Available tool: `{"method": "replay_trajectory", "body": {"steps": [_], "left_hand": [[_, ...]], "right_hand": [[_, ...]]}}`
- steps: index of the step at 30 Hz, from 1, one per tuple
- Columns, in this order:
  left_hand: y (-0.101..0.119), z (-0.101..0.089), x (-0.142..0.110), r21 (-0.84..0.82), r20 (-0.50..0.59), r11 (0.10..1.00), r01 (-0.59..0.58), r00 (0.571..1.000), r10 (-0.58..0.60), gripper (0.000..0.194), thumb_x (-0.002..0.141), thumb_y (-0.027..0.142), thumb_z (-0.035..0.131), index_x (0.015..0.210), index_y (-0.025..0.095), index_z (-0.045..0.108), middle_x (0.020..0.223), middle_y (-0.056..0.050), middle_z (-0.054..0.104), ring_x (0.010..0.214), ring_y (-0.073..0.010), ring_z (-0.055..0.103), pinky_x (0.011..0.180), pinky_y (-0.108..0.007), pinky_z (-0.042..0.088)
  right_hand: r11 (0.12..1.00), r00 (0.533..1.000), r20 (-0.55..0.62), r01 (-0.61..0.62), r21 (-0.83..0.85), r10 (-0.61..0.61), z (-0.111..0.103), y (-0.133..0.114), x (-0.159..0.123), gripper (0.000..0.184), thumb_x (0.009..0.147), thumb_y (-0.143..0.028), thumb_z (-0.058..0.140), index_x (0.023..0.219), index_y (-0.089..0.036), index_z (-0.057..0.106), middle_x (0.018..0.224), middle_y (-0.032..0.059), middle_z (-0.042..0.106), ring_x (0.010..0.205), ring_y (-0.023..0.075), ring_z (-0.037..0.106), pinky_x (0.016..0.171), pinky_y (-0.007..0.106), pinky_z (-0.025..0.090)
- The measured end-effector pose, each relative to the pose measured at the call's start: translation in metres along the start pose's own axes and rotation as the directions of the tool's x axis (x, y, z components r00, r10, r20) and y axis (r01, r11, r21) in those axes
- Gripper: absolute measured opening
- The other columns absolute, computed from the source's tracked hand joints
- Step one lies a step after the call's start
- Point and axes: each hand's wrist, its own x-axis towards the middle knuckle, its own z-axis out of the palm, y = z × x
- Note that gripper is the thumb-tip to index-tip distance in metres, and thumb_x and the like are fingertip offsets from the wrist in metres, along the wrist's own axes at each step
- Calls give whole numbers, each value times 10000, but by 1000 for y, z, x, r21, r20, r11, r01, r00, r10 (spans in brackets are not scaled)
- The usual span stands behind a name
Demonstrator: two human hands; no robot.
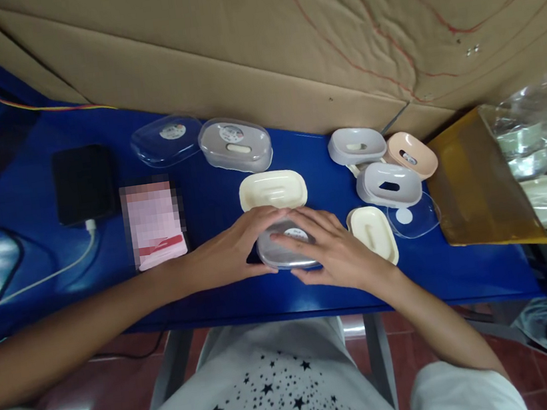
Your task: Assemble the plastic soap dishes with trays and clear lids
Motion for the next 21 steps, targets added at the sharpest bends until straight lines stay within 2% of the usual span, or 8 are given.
{"method": "replay_trajectory", "body": {"steps": [4, 7, 10, 12, 14, 16, 18, 21], "left_hand": [[5, -9, 1, 73, 68, 997, -4, 998, -1, 1124, 909, 280, 916, 1759, 291, 180, 1731, -210, 409, 1626, -340, 429, 1249, -530, 528], [7, -20, 4, 277, 18, 961, -19, 1000, 14, 833, 1015, 376, 802, 1697, 190, 360, 1673, -237, 486, 1577, -360, 491, 1241, -550, 518], [7, -31, 7, 573, -38, 817, 65, 998, -53, 425, 1068, 310, 707, 1427, 92, 642, 1443, -235, 670, 1409, -405, 630, 1137, -586, 564], [8, -35, 8, 706, -30, 700, 101, 993, -114, 242, 1048, 273, 717, 1196, 83, 731, 1244, -208, 740, 1259, -410, 707, 1010, -552, 610], [10, -37, 8, 761, -24, 640, 105, 991, -134, 209, 1039, 312, 731, 1054, 104, 746, 1094, -170, 754, 1116, -385, 749, 924, -514, 620], [15, -33, 8, 774, -37, 626, 93, 994, -102, 236, 1049, 358, 722, 1047, 124, 752, 1057, -145, 757, 1055, -359, 755, 921, -500, 610], [20, -27, 8, 773, -24, 632, 48, 999, -46, 232, 1053, 351, 718, 1149, 144, 755, 1158, -141, 762, 1118, -346, 740, 994, -499, 584], [24, -14, 7, 747, 79, 660, -80, 996, 32, 373, 1056, 346, 723, 1397, 201, 688, 1443, -136, 696, 1335, -338, 653, 1167, -523, 490]], "right_hand": [[999, 1000, -25, -1, -40, 0, 6, 0, -9, 636, 1057, -420, 671, 1651, -305, 478, 1747, 182, 433, 1610, 418, 426, 1177, 666, 506], [998, 998, -28, -61, -34, 60, 2, 5, -27, 722, 1044, -409, 697, 1692, -307, 396, 1757, 189, 412, 1625, 419, 408, 1219, 686, 475], [976, 975, -54, -215, 22, 215, -7, 16, -45, 800, 1033, -413, 718, 1716, -289, 320, 1747, 201, 426, 1612, 410, 443, 1232, 682, 483], [952, 950, -66, -300, 56, 304, -10, 24, -50, 814, 1025, -426, 730, 1708, -269, 316, 1745, 213, 426, 1601, 409, 463, 1227, 673, 499], [943, 941, -75, -327, 60, 331, -11, 29, -51, 803, 1020, -440, 739, 1692, -260, 338, 1745, 220, 423, 1604, 413, 459, 1230, 671, 500], [950, 945, -96, -309, 38, 312, -12, 31, -47, 787, 1013, -455, 749, 1676, -267, 369, 1723, 215, 454, 1591, 416, 474, 1228, 672, 500], [961, 955, -106, -277, 5, 276, -13, 31, -42, 777, 1011, -468, 753, 1673, -289, 388, 1701, 200, 488, 1566, 414, 504, 1218, 668, 505], [968, 965, -92, -249, -19, 246, -14, 31, -34, 786, 1022, -484, 736, 1698, -320, 368, 1712, 183, 481, 1556, 409, 509, 1210, 665, 502]]}}
